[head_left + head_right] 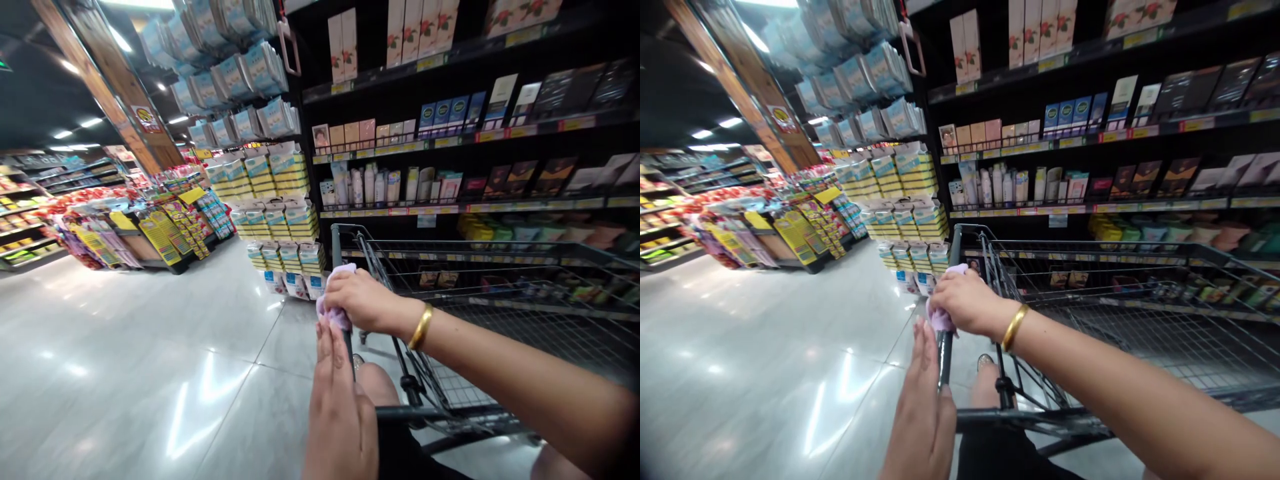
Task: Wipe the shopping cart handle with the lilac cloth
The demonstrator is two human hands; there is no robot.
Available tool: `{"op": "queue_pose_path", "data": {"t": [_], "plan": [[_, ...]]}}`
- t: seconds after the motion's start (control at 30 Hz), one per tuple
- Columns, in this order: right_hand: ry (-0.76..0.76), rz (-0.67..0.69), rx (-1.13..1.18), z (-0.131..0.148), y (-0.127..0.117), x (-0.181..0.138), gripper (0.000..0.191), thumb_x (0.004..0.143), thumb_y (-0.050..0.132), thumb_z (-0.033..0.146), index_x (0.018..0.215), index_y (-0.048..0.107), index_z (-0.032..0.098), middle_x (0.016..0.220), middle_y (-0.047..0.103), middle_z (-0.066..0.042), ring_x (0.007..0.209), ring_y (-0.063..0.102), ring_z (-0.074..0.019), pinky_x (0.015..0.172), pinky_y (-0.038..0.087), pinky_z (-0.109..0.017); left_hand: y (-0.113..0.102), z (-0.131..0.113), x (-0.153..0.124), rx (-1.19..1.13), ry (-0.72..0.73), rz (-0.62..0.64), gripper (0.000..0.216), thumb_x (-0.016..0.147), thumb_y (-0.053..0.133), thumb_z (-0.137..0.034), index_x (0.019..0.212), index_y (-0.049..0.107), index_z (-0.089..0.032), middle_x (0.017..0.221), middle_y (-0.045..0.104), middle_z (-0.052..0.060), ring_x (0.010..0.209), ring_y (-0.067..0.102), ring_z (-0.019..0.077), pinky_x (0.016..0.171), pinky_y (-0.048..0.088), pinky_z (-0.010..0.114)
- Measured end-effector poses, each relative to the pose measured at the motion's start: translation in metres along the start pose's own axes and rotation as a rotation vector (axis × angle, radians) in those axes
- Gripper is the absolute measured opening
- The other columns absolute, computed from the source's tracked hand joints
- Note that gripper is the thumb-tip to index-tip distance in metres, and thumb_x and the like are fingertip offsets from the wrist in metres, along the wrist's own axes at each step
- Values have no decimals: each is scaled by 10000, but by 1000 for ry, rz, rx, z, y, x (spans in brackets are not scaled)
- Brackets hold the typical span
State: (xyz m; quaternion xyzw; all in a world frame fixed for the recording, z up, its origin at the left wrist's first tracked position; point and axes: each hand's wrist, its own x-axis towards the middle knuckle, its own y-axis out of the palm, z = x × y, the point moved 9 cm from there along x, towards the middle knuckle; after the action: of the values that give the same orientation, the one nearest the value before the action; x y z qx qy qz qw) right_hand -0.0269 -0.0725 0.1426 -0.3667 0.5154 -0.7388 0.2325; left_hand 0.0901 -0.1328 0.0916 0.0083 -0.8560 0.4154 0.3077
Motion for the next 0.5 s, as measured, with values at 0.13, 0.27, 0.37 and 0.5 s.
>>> {"op": "queue_pose_path", "data": {"t": [0.13,0.27,0.37,0.5], "plan": [[-154,164,62,25,4,-16,141,807,615,141,875,701,229,961,711,-5,1043,540,-184,769,276,-324,6,-10,-17,0,28,58,836,899,439,-132,1556,-66,-248,1630,15,59,1480,123,304,1172,330,452],[-142,211,121,17,2,-18,295,779,564,71,931,713,274,987,706,17,1039,537,-175,796,307,-303,14,-23,-18,-101,50,131,863,890,494,-189,1553,-53,-266,1619,-5,29,1476,93,311,1179,314,450],[-45,133,86,2,-2,-14,259,794,561,87,899,722,260,1020,702,-8,1081,519,-197,805,323,-308,18,-42,-12,-161,190,224,872,872,525,-211,1554,-14,-287,1614,27,19,1472,133,310,1175,306,466],[-216,247,153,19,3,-23,107,825,633,226,870,723,261,943,705,-7,1019,543,-189,818,353,-305,14,-49,-2,-158,226,250,799,900,462,-179,1553,20,-302,1612,85,13,1473,169,281,1176,299,473]]}}
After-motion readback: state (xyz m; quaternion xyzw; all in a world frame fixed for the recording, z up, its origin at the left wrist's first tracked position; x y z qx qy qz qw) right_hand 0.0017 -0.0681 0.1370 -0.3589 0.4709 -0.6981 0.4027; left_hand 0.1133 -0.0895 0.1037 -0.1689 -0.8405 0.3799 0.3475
